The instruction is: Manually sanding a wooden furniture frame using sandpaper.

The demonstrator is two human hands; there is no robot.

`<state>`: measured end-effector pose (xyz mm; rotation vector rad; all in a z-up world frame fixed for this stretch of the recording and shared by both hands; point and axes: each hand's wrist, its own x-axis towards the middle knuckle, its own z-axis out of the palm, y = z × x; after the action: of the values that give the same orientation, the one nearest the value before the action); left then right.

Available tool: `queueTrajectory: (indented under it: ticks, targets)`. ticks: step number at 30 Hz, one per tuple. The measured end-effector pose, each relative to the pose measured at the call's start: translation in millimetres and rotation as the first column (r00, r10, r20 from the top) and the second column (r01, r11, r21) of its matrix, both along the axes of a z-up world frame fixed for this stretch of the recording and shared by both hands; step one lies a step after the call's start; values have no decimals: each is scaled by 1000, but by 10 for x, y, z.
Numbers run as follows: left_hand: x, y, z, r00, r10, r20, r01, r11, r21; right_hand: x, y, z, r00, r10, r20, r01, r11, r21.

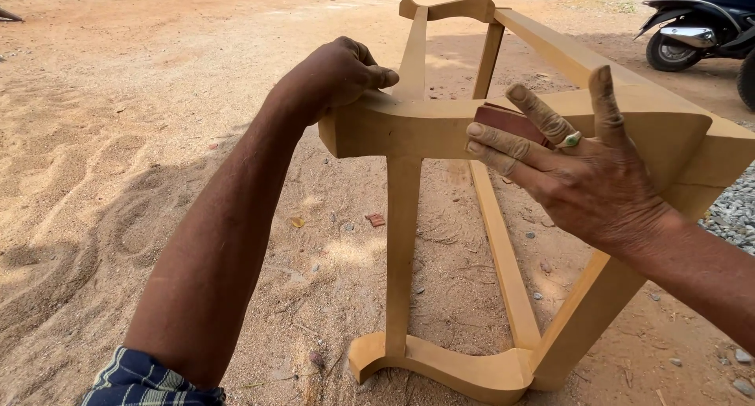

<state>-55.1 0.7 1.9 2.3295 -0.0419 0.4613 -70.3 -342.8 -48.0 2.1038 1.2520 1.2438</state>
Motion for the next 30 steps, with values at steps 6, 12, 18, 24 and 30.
queueTrajectory:
  ticks: [6,12,18,24,30]
  targets:
    - [40,-55,19,998,41,57,-38,998,-57,-75,-441,121,992,-127,12,128,989,-81]
    - [40,31,27,999,14,30,-15,999,30,-4,421,16,868,-161,470,264,951,-161]
    - [42,-14,43,999,-18,30,16,998,62,-62,-447,55,940,-202,276,259,947,-189]
    - [-38,-44,102,1000,5,-8,-4,993,120,69,304,-113,907,-147,395,221,963,-151]
    - [-85,-21,71,1000,15,0,-15,995,95,29,-140,-88,868,-180,464,295,937,-188]
